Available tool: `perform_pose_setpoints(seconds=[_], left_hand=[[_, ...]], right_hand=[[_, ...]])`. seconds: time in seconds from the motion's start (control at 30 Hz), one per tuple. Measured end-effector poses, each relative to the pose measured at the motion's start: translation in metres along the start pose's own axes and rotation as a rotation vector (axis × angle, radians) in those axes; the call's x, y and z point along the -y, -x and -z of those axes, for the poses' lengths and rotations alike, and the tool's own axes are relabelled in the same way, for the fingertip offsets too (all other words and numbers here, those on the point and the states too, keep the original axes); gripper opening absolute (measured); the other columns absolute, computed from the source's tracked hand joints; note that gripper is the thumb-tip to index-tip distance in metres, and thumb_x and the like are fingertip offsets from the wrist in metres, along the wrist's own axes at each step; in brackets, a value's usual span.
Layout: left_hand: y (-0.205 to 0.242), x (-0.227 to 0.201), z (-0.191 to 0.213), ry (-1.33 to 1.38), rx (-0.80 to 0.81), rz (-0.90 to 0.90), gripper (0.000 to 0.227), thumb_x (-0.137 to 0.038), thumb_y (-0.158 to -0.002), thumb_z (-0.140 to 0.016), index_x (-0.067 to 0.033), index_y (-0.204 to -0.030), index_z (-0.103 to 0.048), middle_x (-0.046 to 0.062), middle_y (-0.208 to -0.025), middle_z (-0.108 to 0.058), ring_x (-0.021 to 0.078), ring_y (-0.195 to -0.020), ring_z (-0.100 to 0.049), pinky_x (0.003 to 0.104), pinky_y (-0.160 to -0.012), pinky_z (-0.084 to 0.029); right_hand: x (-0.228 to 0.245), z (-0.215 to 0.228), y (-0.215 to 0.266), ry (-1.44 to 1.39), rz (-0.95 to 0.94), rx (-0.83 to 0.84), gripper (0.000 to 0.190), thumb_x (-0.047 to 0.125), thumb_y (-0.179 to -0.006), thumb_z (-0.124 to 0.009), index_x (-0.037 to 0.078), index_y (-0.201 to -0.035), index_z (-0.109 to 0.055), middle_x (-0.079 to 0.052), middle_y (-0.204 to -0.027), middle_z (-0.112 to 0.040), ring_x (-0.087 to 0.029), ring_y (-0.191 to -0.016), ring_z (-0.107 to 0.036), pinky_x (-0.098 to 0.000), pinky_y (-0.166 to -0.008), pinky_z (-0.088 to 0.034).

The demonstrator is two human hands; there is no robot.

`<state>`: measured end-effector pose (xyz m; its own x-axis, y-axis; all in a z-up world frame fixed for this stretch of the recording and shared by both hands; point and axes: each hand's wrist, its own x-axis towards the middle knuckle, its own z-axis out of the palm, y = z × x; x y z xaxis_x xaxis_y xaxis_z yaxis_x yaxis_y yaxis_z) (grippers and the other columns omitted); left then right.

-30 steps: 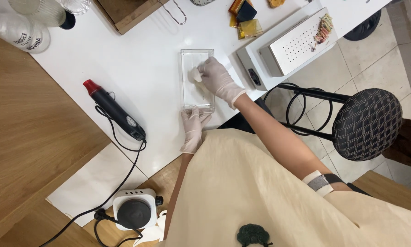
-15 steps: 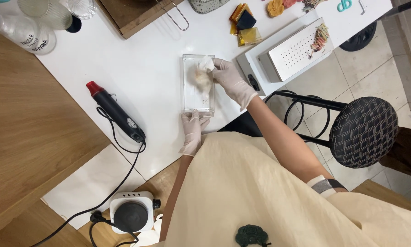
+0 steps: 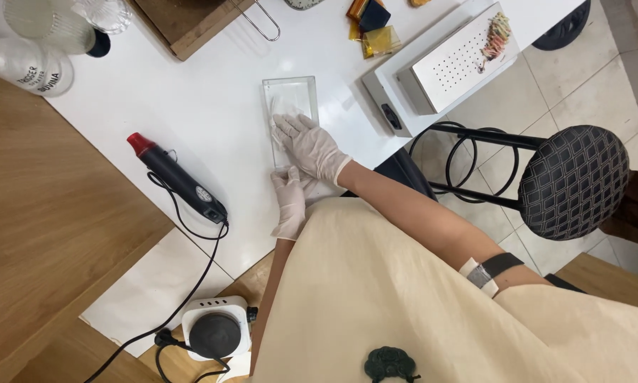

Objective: Cleaning a clear rectangular container or mold using a heat gun and a cloth.

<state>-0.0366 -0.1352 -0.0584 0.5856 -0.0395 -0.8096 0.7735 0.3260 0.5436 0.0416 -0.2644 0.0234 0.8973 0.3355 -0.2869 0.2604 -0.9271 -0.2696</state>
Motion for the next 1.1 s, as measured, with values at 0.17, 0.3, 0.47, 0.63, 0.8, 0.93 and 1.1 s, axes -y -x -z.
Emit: perform_pose_setpoints(seconds=[0.17,0.3,0.47,0.63,0.8,0.93,1.1], left_hand=[[-0.013,-0.001,0.008,0.126,0.001,0.032,0.036,-0.014,-0.101,-0.060,-0.0029,-0.125,-0.035,0.022,-0.116,-0.056,0.0324,-0.095,-0.069,0.044,-0.078,-0.068],[0.008,-0.005,0.005,0.126,-0.006,0.072,0.042,-0.010,-0.100,-0.061,-0.0008,-0.129,-0.031,0.028,-0.121,-0.056,0.0344,-0.093,-0.071,0.046,-0.081,-0.067],[0.067,-0.069,-0.024,0.133,-0.044,-0.022,0.068,0.001,-0.094,-0.059,-0.0198,-0.143,-0.017,0.018,-0.123,-0.054,0.0272,-0.094,-0.069,0.046,-0.084,-0.066],[0.070,-0.083,-0.023,-0.081,0.021,-0.044,0.084,0.002,-0.100,-0.050,-0.0355,-0.162,-0.009,0.013,-0.116,-0.060,0.0220,-0.087,-0.070,0.040,-0.076,-0.062],[0.042,-0.044,-0.011,-0.036,0.069,-0.170,0.076,0.003,-0.103,-0.050,-0.0282,-0.165,-0.019,0.013,-0.109,-0.061,0.0198,-0.086,-0.070,0.036,-0.077,-0.064],[0.061,-0.070,-0.022,0.039,0.075,-0.120,0.074,0.001,-0.102,-0.048,-0.0291,-0.163,-0.020,0.012,-0.108,-0.062,0.0197,-0.087,-0.072,0.033,-0.077,-0.064],[0.060,-0.070,-0.022,0.088,0.055,-0.087,0.073,0.000,-0.102,-0.050,-0.0298,-0.163,-0.023,0.011,-0.114,-0.062,0.0189,-0.090,-0.070,0.034,-0.077,-0.064]], right_hand=[[-0.008,-0.006,-0.025,-0.037,0.002,-0.169,0.057,0.015,-0.100,-0.047,-0.001,-0.154,-0.045,-0.016,-0.165,-0.035,-0.028,-0.150,-0.036,-0.0387,-0.124,-0.028],[-0.013,0.002,-0.036,-0.050,-0.064,-0.146,0.050,0.014,-0.097,-0.047,-0.001,-0.144,-0.050,-0.013,-0.159,-0.039,-0.029,-0.145,-0.039,-0.0427,-0.119,-0.032],[-0.009,0.007,-0.051,-0.088,-0.119,-0.145,0.049,0.009,-0.095,-0.051,-0.003,-0.142,-0.050,-0.014,-0.153,-0.042,-0.032,-0.137,-0.044,-0.0417,-0.116,-0.037],[0.005,-0.017,-0.067,0.069,-0.334,-0.194,0.060,0.010,-0.086,-0.057,-0.005,-0.143,-0.047,-0.019,-0.141,-0.044,-0.032,-0.132,-0.045,-0.0409,-0.109,-0.040],[0.005,-0.003,-0.078,0.249,-0.291,-0.046,0.051,0.011,-0.089,-0.057,-0.003,-0.137,-0.051,-0.018,-0.137,-0.048,-0.031,-0.127,-0.048,-0.0377,-0.107,-0.043],[-0.006,-0.019,-0.064,0.102,-0.202,-0.150,0.056,0.010,-0.089,-0.057,0.000,-0.144,-0.050,-0.013,-0.133,-0.052,-0.029,-0.118,-0.054,-0.0368,-0.105,-0.046],[0.010,0.000,-0.037,0.034,-0.135,-0.132,0.051,0.018,-0.094,-0.059,0.000,-0.142,-0.049,-0.014,-0.134,-0.053,-0.030,-0.112,-0.055,-0.0395,-0.101,-0.046]])
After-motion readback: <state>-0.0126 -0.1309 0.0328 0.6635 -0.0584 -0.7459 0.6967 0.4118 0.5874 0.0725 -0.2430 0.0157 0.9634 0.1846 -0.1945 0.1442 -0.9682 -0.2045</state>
